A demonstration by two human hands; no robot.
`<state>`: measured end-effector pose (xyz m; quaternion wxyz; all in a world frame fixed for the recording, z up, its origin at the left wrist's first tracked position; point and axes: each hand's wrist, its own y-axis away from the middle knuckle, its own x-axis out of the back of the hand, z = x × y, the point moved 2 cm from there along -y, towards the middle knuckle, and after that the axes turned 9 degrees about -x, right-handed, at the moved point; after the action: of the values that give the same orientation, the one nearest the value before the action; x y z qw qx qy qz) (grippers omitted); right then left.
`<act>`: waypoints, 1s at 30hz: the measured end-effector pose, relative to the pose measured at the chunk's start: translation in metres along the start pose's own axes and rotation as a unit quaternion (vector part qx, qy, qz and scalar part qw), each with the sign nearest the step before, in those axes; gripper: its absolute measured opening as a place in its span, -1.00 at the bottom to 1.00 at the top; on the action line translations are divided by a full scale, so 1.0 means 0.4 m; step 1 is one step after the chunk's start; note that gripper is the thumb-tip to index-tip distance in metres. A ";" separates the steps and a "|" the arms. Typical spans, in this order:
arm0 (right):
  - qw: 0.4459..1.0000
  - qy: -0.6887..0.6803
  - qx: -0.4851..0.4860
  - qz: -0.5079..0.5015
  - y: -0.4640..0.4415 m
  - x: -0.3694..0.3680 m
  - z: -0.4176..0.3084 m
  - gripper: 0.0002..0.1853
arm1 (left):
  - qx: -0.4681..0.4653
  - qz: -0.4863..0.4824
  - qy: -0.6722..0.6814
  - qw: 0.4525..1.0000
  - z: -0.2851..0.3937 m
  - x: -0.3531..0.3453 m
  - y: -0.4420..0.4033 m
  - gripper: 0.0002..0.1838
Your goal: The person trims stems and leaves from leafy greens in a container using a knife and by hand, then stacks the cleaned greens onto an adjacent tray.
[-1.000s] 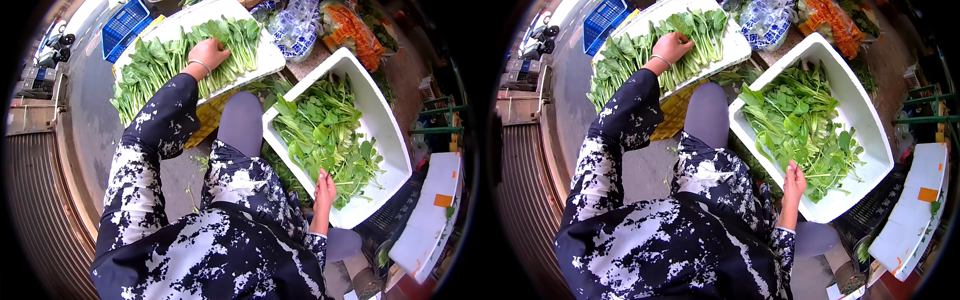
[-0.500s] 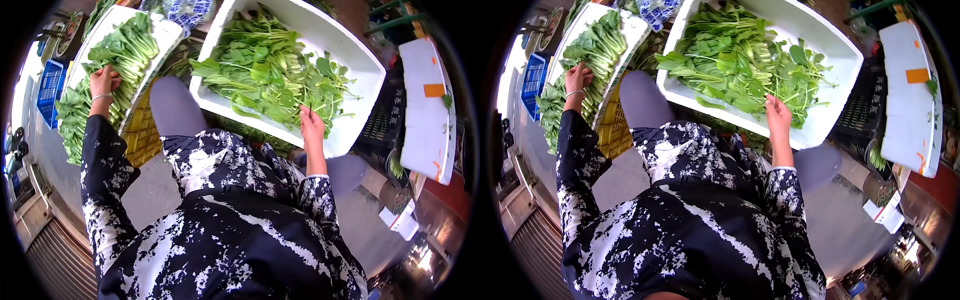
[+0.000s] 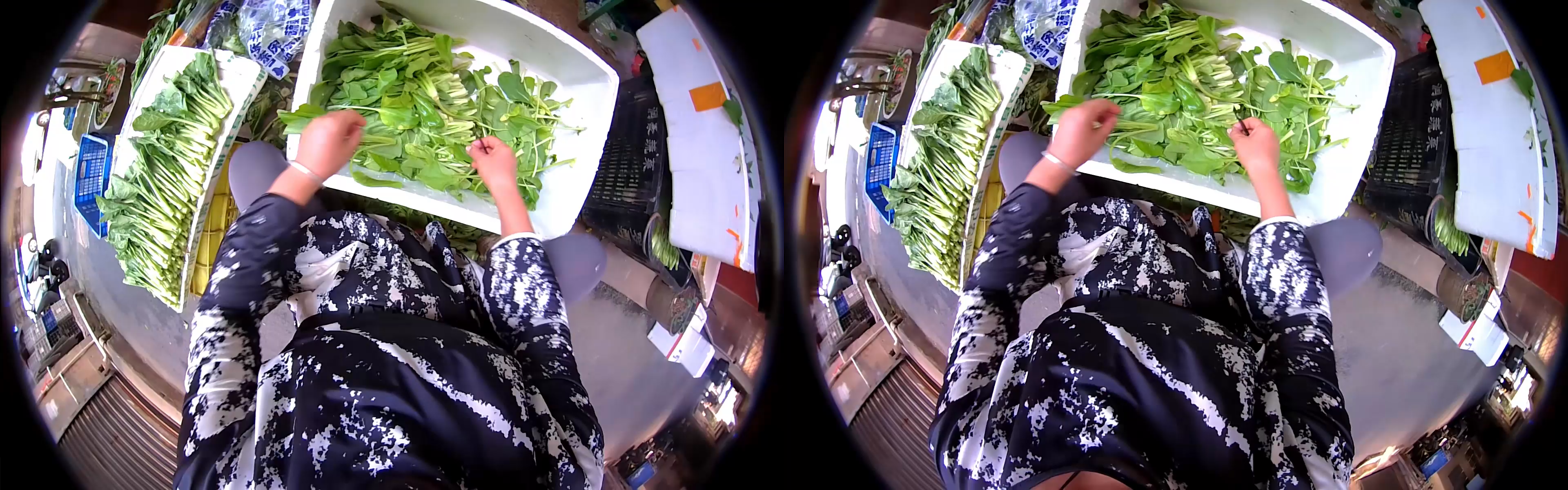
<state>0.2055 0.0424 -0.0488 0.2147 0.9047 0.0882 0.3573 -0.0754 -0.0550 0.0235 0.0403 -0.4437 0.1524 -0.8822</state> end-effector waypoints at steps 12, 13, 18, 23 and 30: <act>0.988 -0.145 -0.013 -0.044 0.000 0.237 0.036 -0.61 | 0.049 -0.193 -0.159 0.967 0.061 -0.123 -0.057 -0.73; 0.987 -0.143 0.004 -0.069 0.016 0.216 0.004 -0.64 | 0.040 -0.130 -0.062 0.989 0.096 -0.092 -0.073 -0.71; 0.882 -0.316 0.142 -0.318 0.115 0.153 -0.102 -0.57 | 0.203 -0.144 0.322 0.913 0.205 -0.095 -0.140 -0.73; 0.864 -0.354 0.159 -0.320 0.146 0.192 -0.106 -0.51 | 0.229 -0.174 0.395 0.873 0.296 -0.145 -0.165 -0.71; 0.863 -0.369 0.173 -0.298 0.132 0.192 -0.109 -0.50 | 0.177 -0.163 0.425 0.873 0.318 -0.174 -0.186 -0.71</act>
<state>0.2318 0.0336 0.0502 0.1681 0.9235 0.3282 -0.1051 0.0726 0.0005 0.0636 -0.0947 -0.0300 -0.0789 -0.9919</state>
